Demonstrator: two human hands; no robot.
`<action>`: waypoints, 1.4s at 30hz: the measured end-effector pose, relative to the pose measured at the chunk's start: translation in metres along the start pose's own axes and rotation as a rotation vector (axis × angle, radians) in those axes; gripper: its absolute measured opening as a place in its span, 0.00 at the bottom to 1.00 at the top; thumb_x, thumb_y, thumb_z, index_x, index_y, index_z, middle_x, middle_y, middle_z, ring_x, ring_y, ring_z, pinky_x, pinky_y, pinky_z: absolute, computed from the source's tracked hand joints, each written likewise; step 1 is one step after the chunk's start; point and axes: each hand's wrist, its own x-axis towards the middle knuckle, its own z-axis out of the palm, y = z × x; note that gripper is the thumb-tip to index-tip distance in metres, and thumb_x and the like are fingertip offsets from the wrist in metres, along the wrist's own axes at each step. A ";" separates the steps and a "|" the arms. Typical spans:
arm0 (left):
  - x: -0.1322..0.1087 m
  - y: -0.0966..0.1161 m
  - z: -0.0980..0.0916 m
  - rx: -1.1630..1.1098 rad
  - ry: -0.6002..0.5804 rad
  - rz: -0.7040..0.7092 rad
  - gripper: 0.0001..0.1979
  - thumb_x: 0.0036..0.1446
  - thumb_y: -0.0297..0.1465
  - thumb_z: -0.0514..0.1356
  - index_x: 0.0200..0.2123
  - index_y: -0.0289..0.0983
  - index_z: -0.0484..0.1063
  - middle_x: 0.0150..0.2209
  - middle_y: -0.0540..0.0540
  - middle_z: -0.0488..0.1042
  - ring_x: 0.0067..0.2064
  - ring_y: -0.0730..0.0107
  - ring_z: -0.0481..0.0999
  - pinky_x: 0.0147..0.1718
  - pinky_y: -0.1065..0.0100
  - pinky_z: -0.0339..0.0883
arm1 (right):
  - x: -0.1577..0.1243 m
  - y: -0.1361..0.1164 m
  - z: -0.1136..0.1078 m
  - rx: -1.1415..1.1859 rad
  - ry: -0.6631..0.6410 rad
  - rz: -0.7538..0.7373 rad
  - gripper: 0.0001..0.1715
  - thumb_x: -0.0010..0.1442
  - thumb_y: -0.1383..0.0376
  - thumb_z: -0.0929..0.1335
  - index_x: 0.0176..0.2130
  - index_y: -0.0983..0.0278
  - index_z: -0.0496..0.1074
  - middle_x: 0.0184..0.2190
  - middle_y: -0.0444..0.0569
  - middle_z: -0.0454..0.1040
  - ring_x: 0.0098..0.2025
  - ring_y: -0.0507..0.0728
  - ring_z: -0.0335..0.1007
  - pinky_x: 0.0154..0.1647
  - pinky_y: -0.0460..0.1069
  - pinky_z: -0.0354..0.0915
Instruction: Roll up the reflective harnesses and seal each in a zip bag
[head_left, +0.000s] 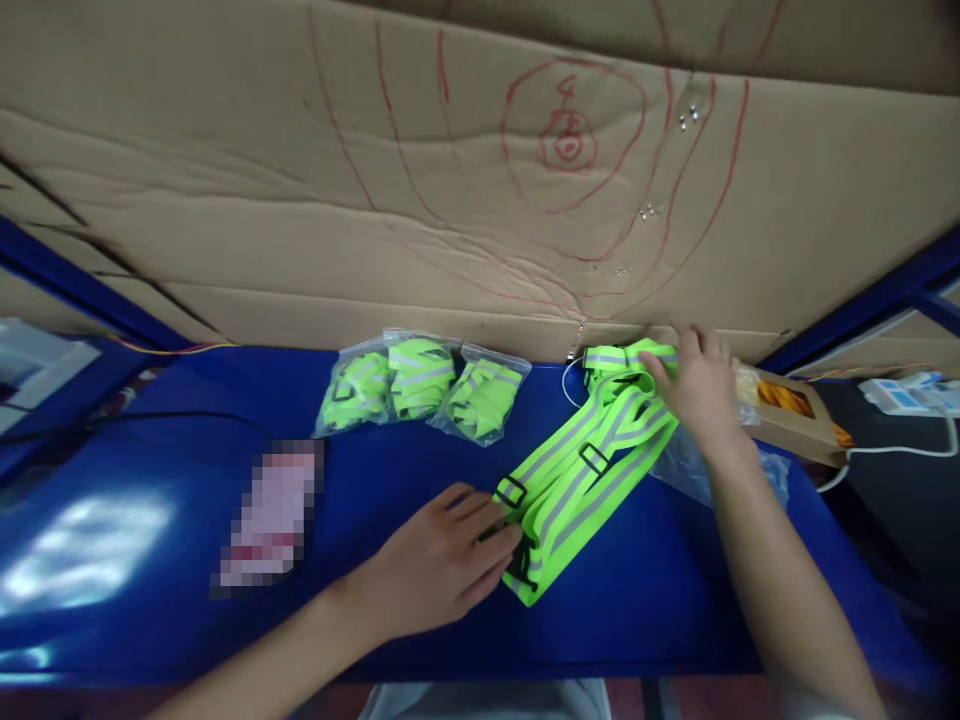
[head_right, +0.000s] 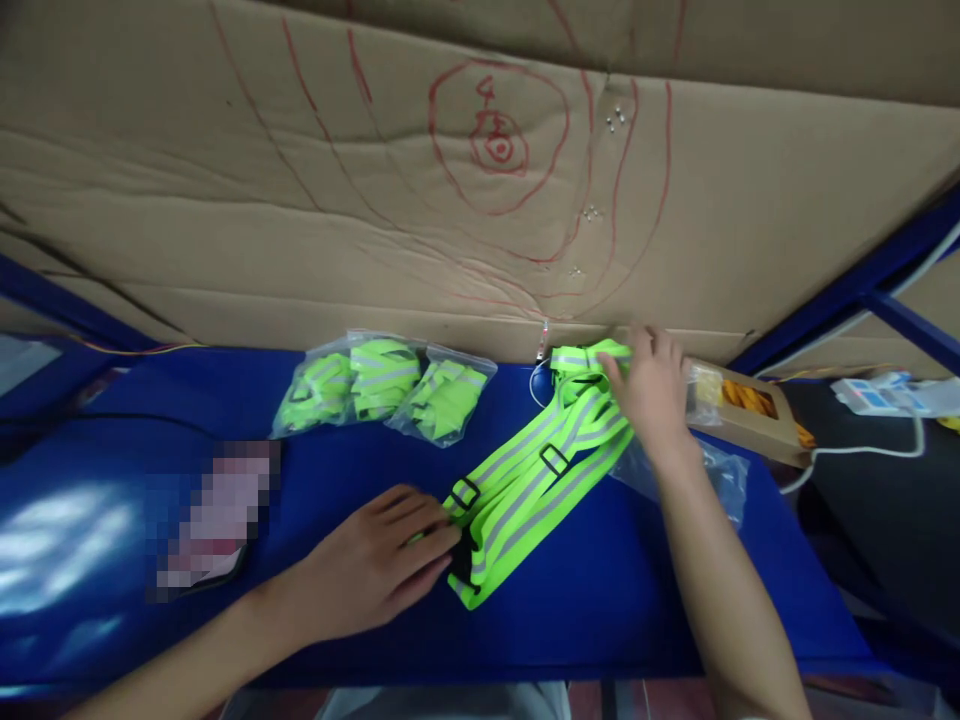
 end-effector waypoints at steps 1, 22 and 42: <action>0.006 -0.003 -0.003 -0.029 -0.022 -0.005 0.12 0.65 0.31 0.59 0.52 0.40 0.72 0.49 0.43 0.77 0.51 0.59 0.76 0.53 0.56 0.64 | -0.006 -0.010 -0.006 -0.016 0.019 -0.064 0.35 0.67 0.50 0.66 0.63 0.69 0.68 0.60 0.68 0.70 0.58 0.74 0.67 0.54 0.65 0.63; -0.020 0.017 0.015 -0.014 -0.083 -0.459 0.15 0.60 0.29 0.62 0.51 0.41 0.72 0.39 0.46 0.78 0.37 0.59 0.80 0.36 0.60 0.68 | -0.204 -0.153 -0.010 0.247 -0.497 -0.567 0.40 0.67 0.64 0.66 0.72 0.72 0.52 0.61 0.67 0.71 0.58 0.70 0.73 0.55 0.64 0.74; -0.071 -0.016 -0.039 -0.321 0.569 -0.719 0.07 0.61 0.36 0.62 0.39 0.39 0.74 0.35 0.50 0.79 0.35 0.67 0.79 0.34 0.69 0.72 | -0.130 -0.051 -0.098 0.374 -0.063 -0.154 0.28 0.57 0.48 0.74 0.52 0.54 0.69 0.43 0.54 0.77 0.43 0.67 0.77 0.42 0.62 0.74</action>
